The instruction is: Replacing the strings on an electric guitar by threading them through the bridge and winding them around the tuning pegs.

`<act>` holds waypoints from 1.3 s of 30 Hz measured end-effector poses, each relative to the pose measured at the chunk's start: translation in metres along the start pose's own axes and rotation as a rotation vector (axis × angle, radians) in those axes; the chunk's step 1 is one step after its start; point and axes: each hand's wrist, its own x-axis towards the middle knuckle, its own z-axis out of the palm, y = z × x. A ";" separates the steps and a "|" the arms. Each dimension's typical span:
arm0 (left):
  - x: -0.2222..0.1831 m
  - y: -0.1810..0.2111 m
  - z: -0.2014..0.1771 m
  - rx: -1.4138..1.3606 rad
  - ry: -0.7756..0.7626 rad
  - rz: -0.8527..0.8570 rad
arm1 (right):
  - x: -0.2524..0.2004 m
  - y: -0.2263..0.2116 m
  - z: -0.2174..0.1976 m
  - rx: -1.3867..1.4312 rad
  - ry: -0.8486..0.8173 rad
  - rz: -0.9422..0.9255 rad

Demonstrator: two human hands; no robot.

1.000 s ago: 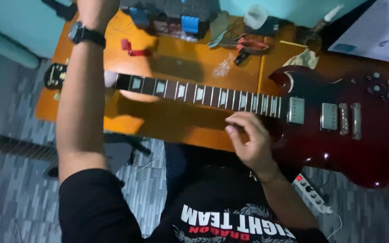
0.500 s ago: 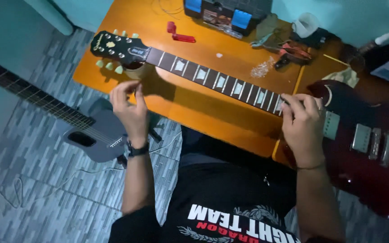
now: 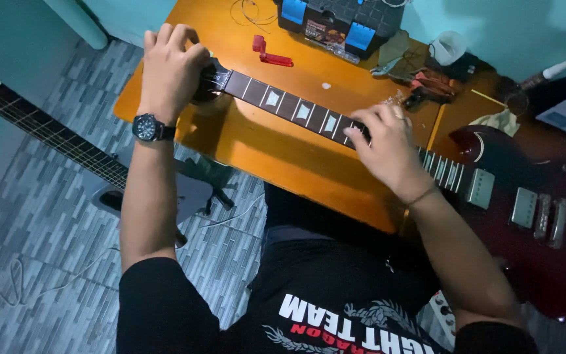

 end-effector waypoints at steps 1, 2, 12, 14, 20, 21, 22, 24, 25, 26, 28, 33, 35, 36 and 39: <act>-0.004 0.000 -0.001 -0.024 -0.003 -0.010 | 0.006 -0.006 0.003 0.001 0.029 -0.043; -0.008 0.000 -0.002 -0.048 -0.005 -0.019 | 0.012 -0.012 0.005 0.002 0.059 -0.085; -0.009 0.014 -0.017 -0.415 -0.074 -0.189 | 0.088 -0.085 0.053 0.042 0.118 -0.272; -0.011 0.012 -0.014 -0.424 -0.093 -0.198 | 0.100 -0.096 0.064 0.076 0.176 -0.293; -0.009 0.009 -0.012 -0.430 -0.152 -0.261 | 0.132 -0.118 0.078 0.053 0.265 -0.367; -0.009 0.008 -0.009 -0.426 -0.151 -0.264 | 0.142 -0.123 0.084 0.055 0.265 -0.372; -0.010 0.007 -0.007 -0.411 -0.134 -0.254 | 0.151 -0.129 0.089 0.086 0.221 -0.353; -0.012 0.005 -0.002 -0.392 -0.119 -0.248 | 0.172 -0.139 0.105 0.119 0.175 -0.339; -0.012 0.003 0.000 -0.397 -0.100 -0.235 | 0.184 -0.143 0.114 0.122 0.191 -0.333; -0.013 0.001 0.001 -0.402 -0.082 -0.221 | 0.195 -0.147 0.124 0.126 0.207 -0.326; -0.013 0.002 -0.005 -0.440 -0.089 -0.246 | 0.213 -0.153 0.124 0.103 0.162 -0.277; -0.017 0.000 -0.008 -0.538 -0.081 -0.290 | 0.236 -0.161 0.105 0.398 -0.137 -0.018; -0.016 -0.001 -0.009 -0.588 -0.132 -0.330 | 0.249 -0.153 0.110 0.352 -0.156 -0.060; -0.016 -0.001 -0.009 -0.590 -0.131 -0.331 | 0.250 -0.153 0.109 0.349 -0.156 -0.058; -0.017 -0.002 -0.012 -0.570 -0.045 -0.245 | 0.253 -0.155 0.107 0.222 -0.157 -0.100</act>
